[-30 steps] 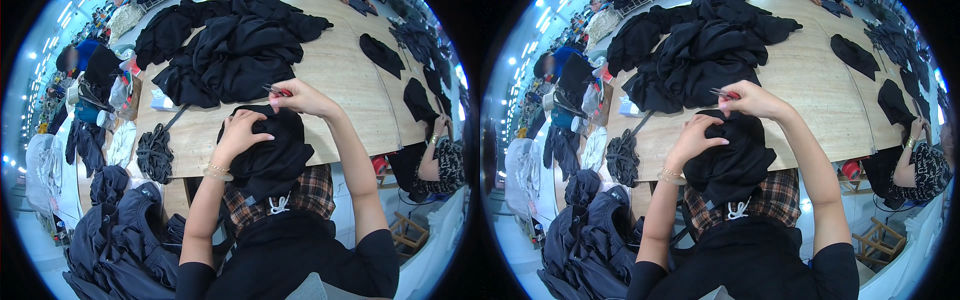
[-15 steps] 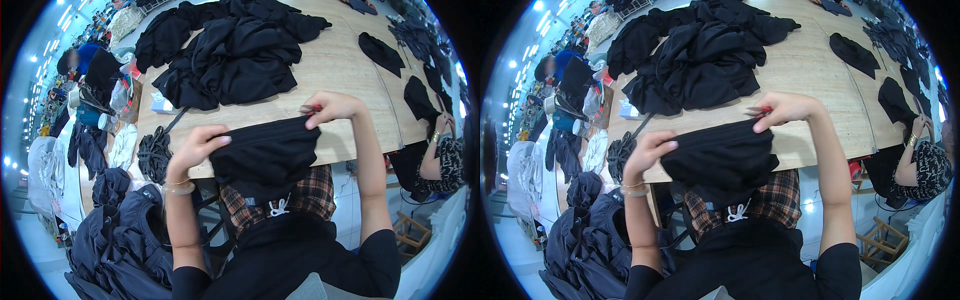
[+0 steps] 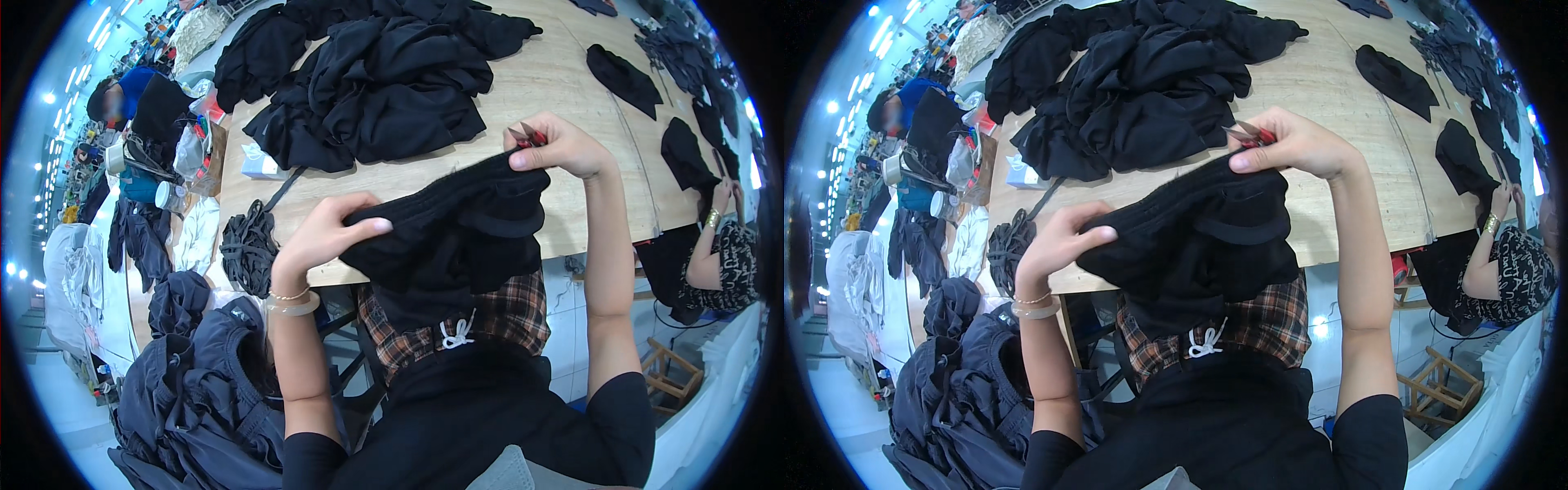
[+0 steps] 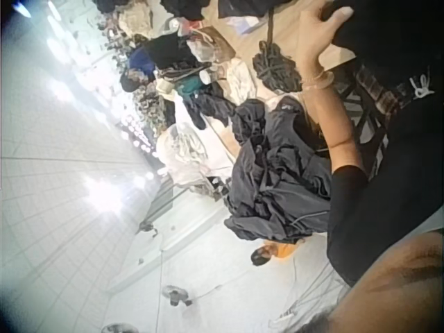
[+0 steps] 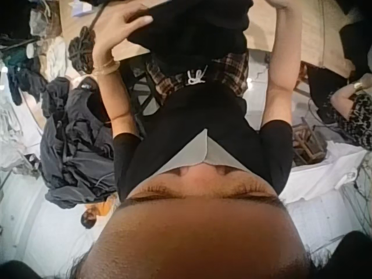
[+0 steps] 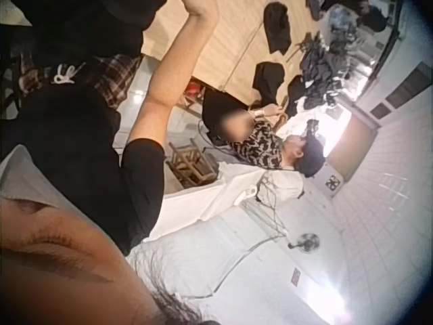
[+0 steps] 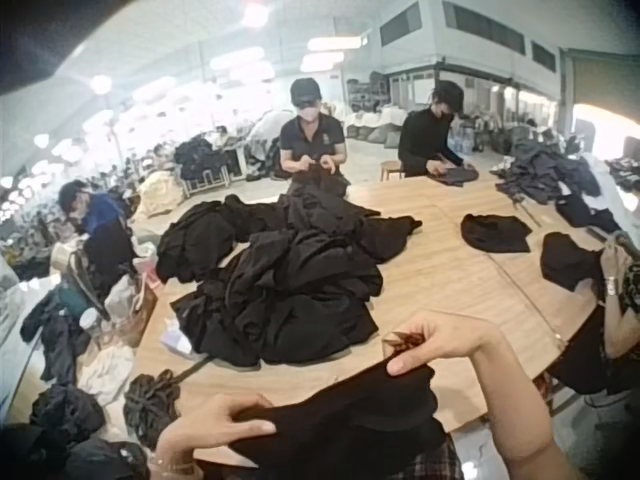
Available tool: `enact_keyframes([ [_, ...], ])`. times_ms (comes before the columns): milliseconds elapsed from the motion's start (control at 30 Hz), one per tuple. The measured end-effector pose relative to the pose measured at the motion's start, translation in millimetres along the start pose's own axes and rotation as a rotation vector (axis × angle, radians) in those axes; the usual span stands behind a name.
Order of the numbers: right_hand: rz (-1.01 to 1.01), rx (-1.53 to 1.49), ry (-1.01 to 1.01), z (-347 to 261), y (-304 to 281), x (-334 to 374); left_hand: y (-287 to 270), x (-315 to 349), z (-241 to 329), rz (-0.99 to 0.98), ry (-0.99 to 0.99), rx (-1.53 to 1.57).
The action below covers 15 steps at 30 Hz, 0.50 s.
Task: The person uses a pair of small scissors to trim loose threads and excess fabric from the edges of black garments. They repeatedly pick up pieces of clothing, snip small sections, and place them back on the table.
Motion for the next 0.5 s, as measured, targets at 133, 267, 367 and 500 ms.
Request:
enact_keyframes([
  [133,-0.087,0.049,-0.085,-22,16,-30,43,-28,29,0.081,0.156,-0.121],
  [267,0.003,0.132,-0.102,-21,9,-44,57,-36,43,-0.112,-0.134,0.182],
  [367,0.135,0.309,-0.041,4,-1,-50,66,-23,39,-0.166,-0.078,0.529],
  [500,0.364,0.545,-0.096,39,33,-33,89,-9,30,-0.12,-0.056,0.884],
])
Point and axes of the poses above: each hand's wrist, its own x-axis away from the middle knuckle, its own y-axis out of the palm, z = x × y, the point moved 2 cm from there along -x, towards the middle knuckle, and after that the axes turned 12 degrees about -y, right-handed, at the moved point
